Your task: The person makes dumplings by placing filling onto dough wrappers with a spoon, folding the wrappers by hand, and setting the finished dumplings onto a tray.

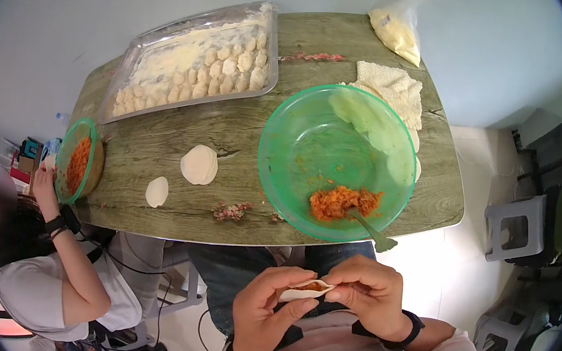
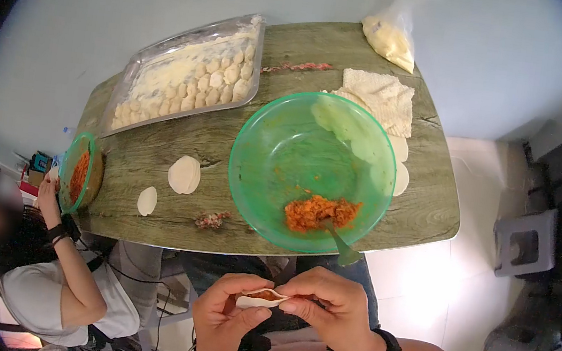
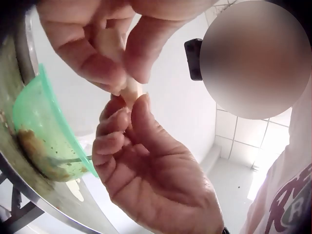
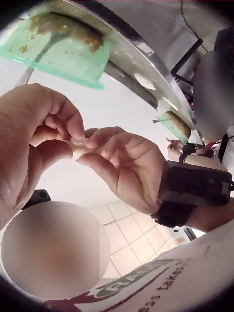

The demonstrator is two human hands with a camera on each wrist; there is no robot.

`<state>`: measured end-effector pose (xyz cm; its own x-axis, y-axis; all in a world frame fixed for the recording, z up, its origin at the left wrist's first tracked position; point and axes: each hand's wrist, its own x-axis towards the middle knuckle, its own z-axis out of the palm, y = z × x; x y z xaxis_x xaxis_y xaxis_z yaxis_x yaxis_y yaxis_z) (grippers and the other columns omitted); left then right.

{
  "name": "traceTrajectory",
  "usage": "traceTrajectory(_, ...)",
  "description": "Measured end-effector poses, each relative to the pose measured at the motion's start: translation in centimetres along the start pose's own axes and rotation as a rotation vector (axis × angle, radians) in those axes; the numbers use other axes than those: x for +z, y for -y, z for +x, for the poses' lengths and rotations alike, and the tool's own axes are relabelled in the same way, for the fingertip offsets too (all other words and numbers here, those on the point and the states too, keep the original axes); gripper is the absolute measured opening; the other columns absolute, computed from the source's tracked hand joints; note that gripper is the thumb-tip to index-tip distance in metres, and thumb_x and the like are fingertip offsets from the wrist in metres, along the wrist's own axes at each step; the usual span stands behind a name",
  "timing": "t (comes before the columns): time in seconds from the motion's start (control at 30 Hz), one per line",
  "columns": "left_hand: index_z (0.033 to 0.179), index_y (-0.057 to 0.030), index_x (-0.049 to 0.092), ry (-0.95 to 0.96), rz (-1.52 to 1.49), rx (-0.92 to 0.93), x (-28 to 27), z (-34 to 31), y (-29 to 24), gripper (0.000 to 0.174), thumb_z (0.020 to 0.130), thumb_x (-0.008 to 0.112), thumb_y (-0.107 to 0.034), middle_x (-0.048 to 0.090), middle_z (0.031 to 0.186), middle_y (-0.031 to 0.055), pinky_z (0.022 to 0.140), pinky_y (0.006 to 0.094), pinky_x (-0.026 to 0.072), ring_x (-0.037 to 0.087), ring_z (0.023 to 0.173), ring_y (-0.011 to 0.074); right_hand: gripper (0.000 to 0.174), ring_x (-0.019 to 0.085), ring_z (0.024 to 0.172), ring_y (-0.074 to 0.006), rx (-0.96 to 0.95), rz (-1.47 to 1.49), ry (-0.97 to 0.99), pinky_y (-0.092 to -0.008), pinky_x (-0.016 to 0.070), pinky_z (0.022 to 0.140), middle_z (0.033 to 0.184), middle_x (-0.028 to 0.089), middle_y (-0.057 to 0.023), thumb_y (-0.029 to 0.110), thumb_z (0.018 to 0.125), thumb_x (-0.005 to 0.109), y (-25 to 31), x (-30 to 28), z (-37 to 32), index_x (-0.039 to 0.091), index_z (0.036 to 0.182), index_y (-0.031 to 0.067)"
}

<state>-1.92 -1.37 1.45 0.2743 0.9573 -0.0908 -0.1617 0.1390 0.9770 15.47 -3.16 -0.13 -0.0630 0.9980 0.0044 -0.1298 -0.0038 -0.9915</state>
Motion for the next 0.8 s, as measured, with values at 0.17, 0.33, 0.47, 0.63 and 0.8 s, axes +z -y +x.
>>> traceTrajectory(0.17,0.108,0.0046,0.059,0.016,-0.018,-0.012,0.06,0.13,-0.19,0.033,0.077,0.069,0.002,0.060,0.107,0.0153,0.085,0.0296,0.0481,0.060,0.097,0.0189,0.015,0.059,0.075,-0.0117,0.037,0.076,-0.048,-0.0221,0.0473,0.065,0.086,0.061,-0.0069,0.005,0.081,0.068,-0.14,0.16,-0.09,0.066,0.094,0.0001)
traceTrajectory(0.33,0.108,0.0042,0.059,0.057,-0.074,-0.038,0.15,0.12,-0.21,0.033,0.078,0.070,-0.001,0.060,0.107,0.0154,0.084,0.0291,0.0473,0.060,0.096,0.0183,0.012,0.059,0.071,-0.0131,-0.109,-0.062,-0.046,-0.0230,0.0454,0.061,0.080,0.062,-0.0067,0.005,0.079,0.070,-0.31,-0.28,0.13,0.066,0.089,0.0006)
traceTrajectory(0.47,0.108,0.0042,0.059,0.061,-0.063,-0.027,0.10,0.08,-0.02,0.032,0.078,0.070,-0.002,0.060,0.106,0.0152,0.083,0.0293,0.0476,0.060,0.095,0.0181,0.013,0.059,0.069,-0.0146,-0.118,-0.088,-0.063,-0.0245,0.0446,0.060,0.079,0.063,-0.0073,0.007,0.077,0.071,0.03,-0.08,0.07,0.066,0.088,0.0013)
traceTrajectory(0.63,0.107,0.0047,0.059,-0.020,-0.086,-0.026,-0.06,-0.04,0.23,0.030,0.079,0.069,-0.003,0.060,0.106,0.0159,0.079,0.0288,0.0511,0.061,0.094,0.0197,0.013,0.059,0.069,-0.0160,-0.091,-0.159,-0.038,-0.0256,0.0450,0.061,0.079,0.063,-0.0076,0.008,0.079,0.069,0.17,-0.09,0.09,0.066,0.089,0.0016)
traceTrajectory(0.8,0.107,0.0045,0.059,0.026,-0.090,-0.035,0.07,-0.11,0.30,0.031,0.078,0.068,0.001,0.058,0.107,0.0161,0.079,0.0292,0.0520,0.060,0.095,0.0206,0.013,0.060,0.070,-0.0175,-0.080,-0.211,-0.048,-0.0274,0.0460,0.062,0.079,0.064,-0.0078,0.009,0.080,0.068,-0.10,-0.08,-0.19,0.065,0.090,0.0009)
